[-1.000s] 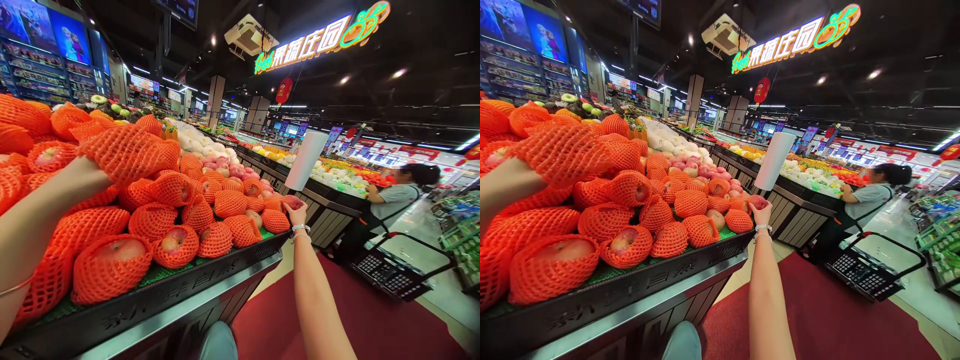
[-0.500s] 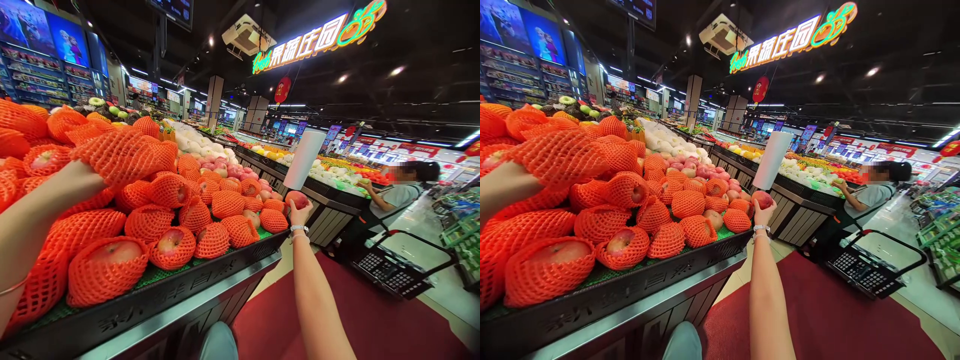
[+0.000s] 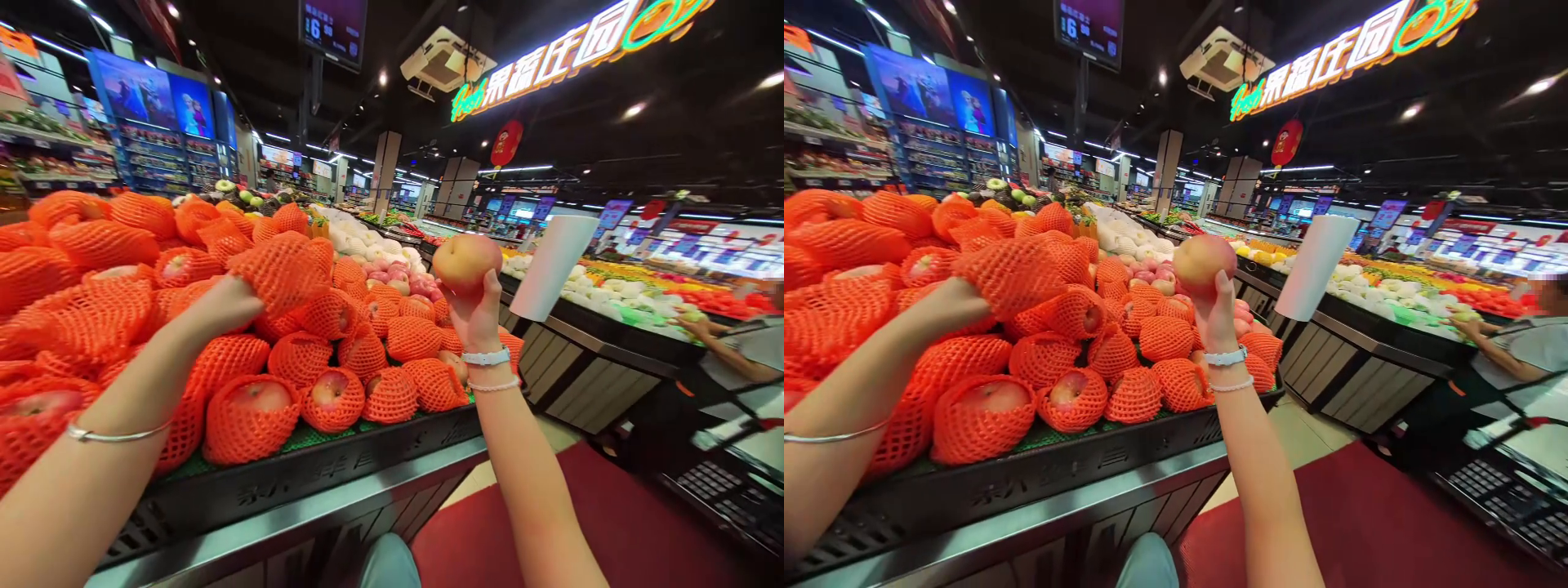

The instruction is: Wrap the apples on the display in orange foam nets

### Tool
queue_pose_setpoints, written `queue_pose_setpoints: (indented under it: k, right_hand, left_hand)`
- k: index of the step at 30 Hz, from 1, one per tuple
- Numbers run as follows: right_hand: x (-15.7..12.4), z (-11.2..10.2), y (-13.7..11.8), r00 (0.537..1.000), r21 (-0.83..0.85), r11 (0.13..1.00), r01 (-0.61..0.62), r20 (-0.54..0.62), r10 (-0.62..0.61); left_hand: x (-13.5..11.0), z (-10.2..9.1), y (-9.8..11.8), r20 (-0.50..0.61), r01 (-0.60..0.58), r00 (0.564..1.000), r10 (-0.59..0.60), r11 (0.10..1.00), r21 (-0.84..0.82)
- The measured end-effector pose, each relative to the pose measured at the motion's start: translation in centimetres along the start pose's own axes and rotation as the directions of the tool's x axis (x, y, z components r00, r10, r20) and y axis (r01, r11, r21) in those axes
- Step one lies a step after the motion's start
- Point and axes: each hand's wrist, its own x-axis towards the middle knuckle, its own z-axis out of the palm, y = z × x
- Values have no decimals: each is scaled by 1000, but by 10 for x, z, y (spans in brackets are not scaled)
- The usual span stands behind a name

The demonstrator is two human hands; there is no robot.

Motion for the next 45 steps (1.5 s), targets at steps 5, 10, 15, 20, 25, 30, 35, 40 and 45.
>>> queue_pose_setpoints:
  k: [5,10,15,20,25,30,35,40,45]
  right_hand:
    - [-19,127,-5,971,340,914,-222,167,174]
    - [-17,181,15,953,430,850,-304,124,278]
    - [-29,165,26,932,337,871,-357,199,304]
    - [-36,156,24,906,277,878,-391,283,314]
    - [-37,159,27,892,173,948,-267,416,175]
    - [-39,162,37,868,153,969,-196,486,99]
    - [-42,161,33,927,124,980,-156,360,102]
    - [-47,161,27,884,21,983,-180,442,153]
    - [-46,161,33,898,-53,991,-119,421,131]
  left_hand:
    - [-2,-12,8,158,56,986,-62,998,42]
    - [0,-9,7,133,10,991,-25,994,109]
    - [1,0,7,174,-60,984,45,995,82]
    - [-1,-1,13,50,-9,999,6,997,72]
    - [-2,-1,19,91,-34,996,23,991,128]
    - [-1,3,24,66,-27,998,15,983,179]
    - [2,3,20,-98,67,994,-50,982,179]
    - [4,-2,11,-205,156,971,-122,975,161]
    - [2,1,16,-187,161,974,-126,970,183]
